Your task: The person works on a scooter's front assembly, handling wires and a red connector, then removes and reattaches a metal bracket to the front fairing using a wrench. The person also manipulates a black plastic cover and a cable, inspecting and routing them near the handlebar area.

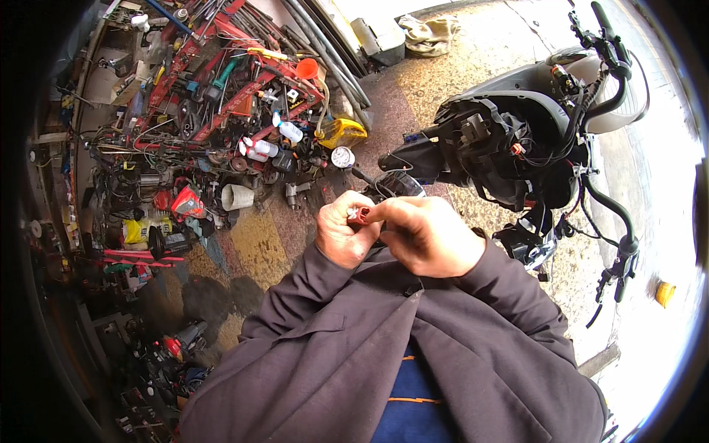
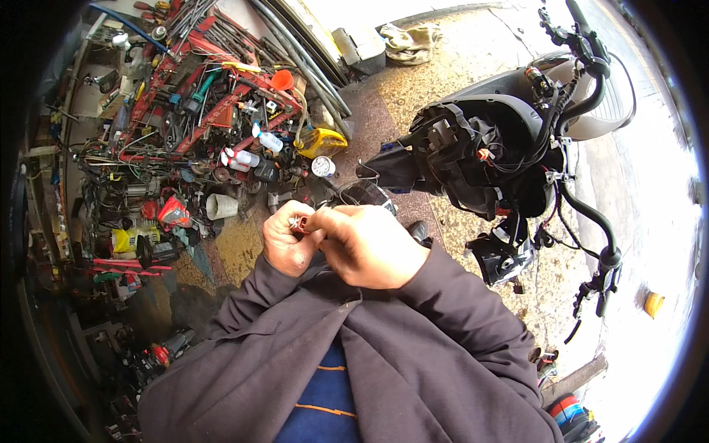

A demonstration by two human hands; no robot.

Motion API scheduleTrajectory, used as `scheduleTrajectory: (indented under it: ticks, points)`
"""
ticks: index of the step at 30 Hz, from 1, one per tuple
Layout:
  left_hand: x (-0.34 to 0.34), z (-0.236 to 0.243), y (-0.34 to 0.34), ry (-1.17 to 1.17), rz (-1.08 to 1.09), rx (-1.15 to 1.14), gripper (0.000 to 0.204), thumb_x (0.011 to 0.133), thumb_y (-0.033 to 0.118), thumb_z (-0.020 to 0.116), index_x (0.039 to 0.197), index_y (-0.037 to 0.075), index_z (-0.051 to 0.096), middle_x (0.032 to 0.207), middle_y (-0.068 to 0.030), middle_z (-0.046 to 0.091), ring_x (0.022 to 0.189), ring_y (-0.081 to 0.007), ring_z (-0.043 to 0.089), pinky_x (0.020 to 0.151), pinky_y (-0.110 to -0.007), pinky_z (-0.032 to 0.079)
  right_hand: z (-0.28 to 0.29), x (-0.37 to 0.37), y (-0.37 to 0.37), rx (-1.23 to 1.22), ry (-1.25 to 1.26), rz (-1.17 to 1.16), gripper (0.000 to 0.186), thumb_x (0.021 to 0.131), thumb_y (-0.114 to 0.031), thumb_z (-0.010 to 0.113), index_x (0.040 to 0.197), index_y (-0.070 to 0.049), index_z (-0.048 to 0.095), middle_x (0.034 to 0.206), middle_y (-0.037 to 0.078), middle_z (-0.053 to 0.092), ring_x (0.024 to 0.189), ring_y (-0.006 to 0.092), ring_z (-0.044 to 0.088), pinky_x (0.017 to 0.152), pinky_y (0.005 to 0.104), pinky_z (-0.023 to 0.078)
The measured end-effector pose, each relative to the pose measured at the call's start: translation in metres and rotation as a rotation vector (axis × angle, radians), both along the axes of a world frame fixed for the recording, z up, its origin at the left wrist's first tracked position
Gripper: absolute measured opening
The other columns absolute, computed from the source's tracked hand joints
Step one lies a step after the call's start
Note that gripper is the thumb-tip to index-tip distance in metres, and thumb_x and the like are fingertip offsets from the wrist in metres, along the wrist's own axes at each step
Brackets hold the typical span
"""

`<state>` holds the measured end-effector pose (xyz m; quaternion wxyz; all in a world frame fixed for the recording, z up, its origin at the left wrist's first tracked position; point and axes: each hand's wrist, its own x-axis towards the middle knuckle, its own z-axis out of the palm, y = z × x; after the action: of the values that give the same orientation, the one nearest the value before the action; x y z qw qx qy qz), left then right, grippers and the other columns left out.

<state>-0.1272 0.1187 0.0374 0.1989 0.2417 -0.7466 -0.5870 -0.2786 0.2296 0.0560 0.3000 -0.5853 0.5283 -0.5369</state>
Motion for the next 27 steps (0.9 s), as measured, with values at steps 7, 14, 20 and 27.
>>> scheduleTrajectory:
  ticks: [7,14,20,27]
  points:
    - [0.002,-0.003,-0.001,-0.004,-0.038,-0.028,0.018,0.077,-0.011,0.057,0.084,0.006,0.054,0.071,0.0071,0.047,0.065,-0.0011,0.04,0.058,-0.018,0.036,-0.001,0.008,-0.003,0.056,0.027,0.002,0.027,0.073,0.002,0.056,0.099,-0.003,0.057,0.076,0.015,0.062,0.068,0.032,0.064,0.061,0.0378,0.05]
    - [0.009,-0.007,-0.009,0.009,-0.045,-0.015,0.018,0.074,-0.009,0.06,0.084,0.005,0.056,0.07,0.0041,0.052,0.064,-0.002,0.045,0.057,-0.02,0.04,-0.004,0.013,-0.008,0.04,0.105,-0.014,0.027,0.072,-0.002,0.056,0.1,-0.005,0.058,0.079,0.016,0.063,0.068,0.036,0.063,0.06,0.0417,0.05]
    - [0.016,-0.015,-0.009,-0.041,-0.021,0.029,0.02,0.073,-0.011,0.058,0.083,0.006,0.055,0.07,0.0051,0.049,0.066,-0.0016,0.043,0.058,-0.019,0.038,-0.007,0.018,-0.01,0.151,0.132,-0.033,0.025,0.072,-0.002,0.056,0.097,-0.006,0.059,0.076,0.016,0.063,0.069,0.0361,0.063,0.06,0.0425,0.051]
    - [0.011,-0.018,-0.008,-0.013,-0.01,0.043,0.014,0.074,-0.004,0.064,0.083,0.004,0.057,0.066,0.0025,0.054,0.06,-0.0025,0.046,0.054,-0.021,0.04,-0.015,0.016,-0.013,-0.05,-0.064,-0.077,0.02,0.073,0.004,0.056,0.091,-0.003,0.06,0.072,0.015,0.061,0.065,0.0324,0.063,0.058,0.0377,0.049]
